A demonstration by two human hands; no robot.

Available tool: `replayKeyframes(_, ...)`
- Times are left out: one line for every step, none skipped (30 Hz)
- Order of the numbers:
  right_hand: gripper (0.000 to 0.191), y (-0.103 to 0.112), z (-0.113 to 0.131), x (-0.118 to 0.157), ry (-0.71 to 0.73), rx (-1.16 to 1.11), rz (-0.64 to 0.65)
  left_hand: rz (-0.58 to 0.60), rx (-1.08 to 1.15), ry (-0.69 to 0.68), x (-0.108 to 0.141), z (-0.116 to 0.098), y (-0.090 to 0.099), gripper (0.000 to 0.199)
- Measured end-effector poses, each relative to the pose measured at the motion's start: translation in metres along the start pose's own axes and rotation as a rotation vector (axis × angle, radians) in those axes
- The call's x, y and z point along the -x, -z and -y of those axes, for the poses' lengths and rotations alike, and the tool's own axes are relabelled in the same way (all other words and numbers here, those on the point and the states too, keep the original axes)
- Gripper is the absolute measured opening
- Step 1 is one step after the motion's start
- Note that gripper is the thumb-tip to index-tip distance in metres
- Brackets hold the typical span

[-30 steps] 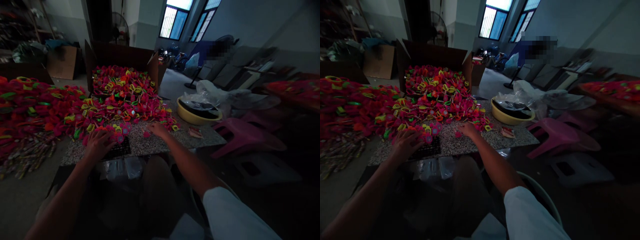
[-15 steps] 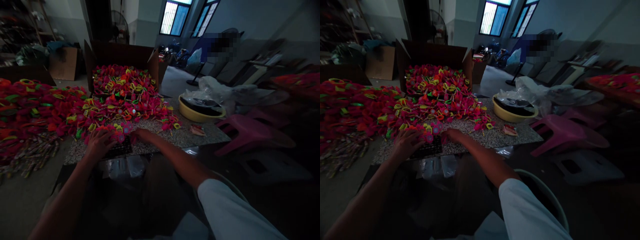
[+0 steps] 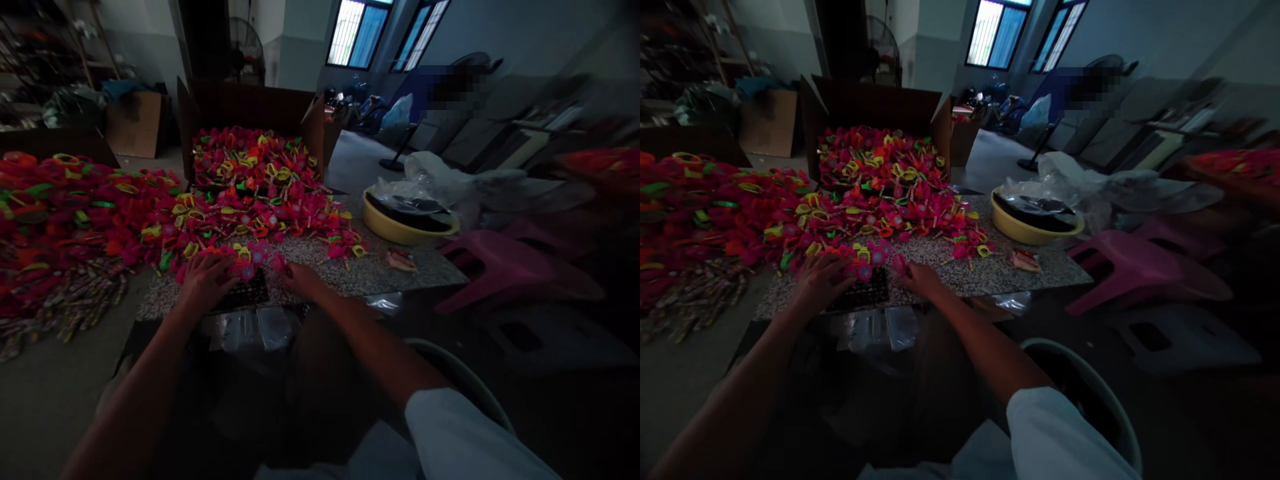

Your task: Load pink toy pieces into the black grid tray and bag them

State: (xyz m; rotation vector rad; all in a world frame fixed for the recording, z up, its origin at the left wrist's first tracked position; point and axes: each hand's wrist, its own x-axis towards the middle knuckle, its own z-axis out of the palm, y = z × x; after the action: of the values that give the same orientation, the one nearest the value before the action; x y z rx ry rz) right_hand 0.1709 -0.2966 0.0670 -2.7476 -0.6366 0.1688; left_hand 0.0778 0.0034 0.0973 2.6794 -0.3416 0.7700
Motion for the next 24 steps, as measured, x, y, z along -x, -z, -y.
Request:
replayKeyframes(0.030, -0.004, 0.005, 0.001, 0.003, -0.091, -0.044, -0.008, -0.015, 0.009, 0.000, -0.003, 0.000, 0.040)
replayKeyframes(0.031, -0.008, 0.011, 0.001, 0.012, -0.188, -0.088, -0.024, -0.034, 0.018, 0.000, -0.006, 0.001, 0.039)
replayKeyframes(0.032, -0.012, 0.017, 0.000, 0.021, -0.283, -0.129, -0.043, -0.052, 0.025, 0.000, -0.010, 0.001, 0.038)
replayKeyframes(0.032, -0.017, 0.025, 0.000, 0.026, -0.369, -0.163, -0.062, -0.068, 0.032, 0.000, -0.014, 0.000, 0.036)
replayKeyframes(0.032, -0.021, 0.032, -0.001, 0.023, -0.445, -0.188, -0.077, -0.080, 0.038, 0.000, -0.019, -0.001, 0.035)
replayKeyframes(0.031, -0.025, 0.040, -0.003, 0.014, -0.511, -0.194, -0.088, -0.086, 0.042, 0.000, -0.023, -0.002, 0.036)
replayKeyframes(0.031, -0.028, 0.046, -0.004, -0.001, -0.567, -0.186, -0.092, -0.090, 0.043, -0.001, -0.027, -0.004, 0.037)
replayKeyframes(0.030, -0.030, 0.052, -0.006, -0.020, -0.612, -0.163, -0.092, -0.094, 0.041, -0.001, -0.031, -0.006, 0.039)
replayKeyframes(0.030, -0.032, 0.056, -0.008, -0.033, -0.646, -0.131, -0.090, -0.102, 0.035, -0.002, -0.034, -0.009, 0.041)
replayKeyframes(0.029, -0.034, 0.060, -0.010, -0.038, -0.669, -0.100, -0.086, -0.112, 0.026, -0.002, -0.036, -0.011, 0.042)
replayKeyframes(0.029, -0.035, 0.062, -0.012, -0.031, -0.681, -0.077, -0.077, -0.124, 0.013, -0.002, -0.037, -0.014, 0.043)
replayKeyframes(0.028, -0.036, 0.064, -0.014, -0.012, -0.683, -0.063, -0.064, -0.137, -0.001, -0.002, -0.038, -0.016, 0.043)
replayKeyframes(0.027, -0.037, 0.064, -0.015, 0.015, -0.678, -0.060, -0.047, -0.149, -0.013, -0.002, -0.037, -0.018, 0.042)
replayKeyframes(0.026, -0.038, 0.065, -0.016, 0.041, -0.667, -0.063, -0.027, -0.156, -0.022, -0.002, -0.036, -0.019, 0.042)
replayKeyframes(0.024, -0.039, 0.065, -0.016, 0.064, -0.652, -0.070, -0.006, -0.156, -0.029, -0.002, -0.035, -0.020, 0.042)
replayKeyframes(0.023, -0.040, 0.065, -0.017, 0.080, -0.632, -0.076, 0.012, -0.152, -0.032, -0.003, -0.033, -0.020, 0.042)
replayKeyframes(0.023, -0.041, 0.065, -0.017, 0.094, -0.607, -0.082, 0.027, -0.145, -0.033, -0.003, -0.032, -0.020, 0.043)
replayKeyframes(0.022, -0.041, 0.065, -0.017, 0.103, -0.580, -0.089, 0.036, -0.137, -0.033, -0.003, -0.031, -0.020, 0.043)
replayKeyframes(0.022, -0.041, 0.064, -0.017, 0.112, -0.551, -0.094, 0.042, -0.130, -0.034, -0.003, -0.030, -0.020, 0.044)
replayKeyframes(0.022, -0.041, 0.064, -0.017, 0.123, -0.525, -0.095, 0.043, -0.125, -0.037, -0.003, -0.029, -0.020, 0.044)
replayKeyframes(0.022, -0.041, 0.064, -0.017, 0.132, -0.502, -0.093, 0.042, -0.122, -0.040, -0.003, -0.028, -0.019, 0.044)
replayKeyframes(0.022, -0.041, 0.063, -0.018, 0.139, -0.484, -0.090, 0.037, -0.121, -0.043, -0.003, -0.028, -0.019, 0.043)
replayKeyframes(0.022, -0.041, 0.063, -0.018, 0.142, -0.473, -0.087, 0.032, -0.119, -0.047, -0.003, -0.028, -0.018, 0.042)
replayKeyframes(0.021, -0.042, 0.062, -0.019, 0.142, -0.472, -0.083, 0.028, -0.117, -0.050, -0.003, -0.028, -0.018, 0.042)
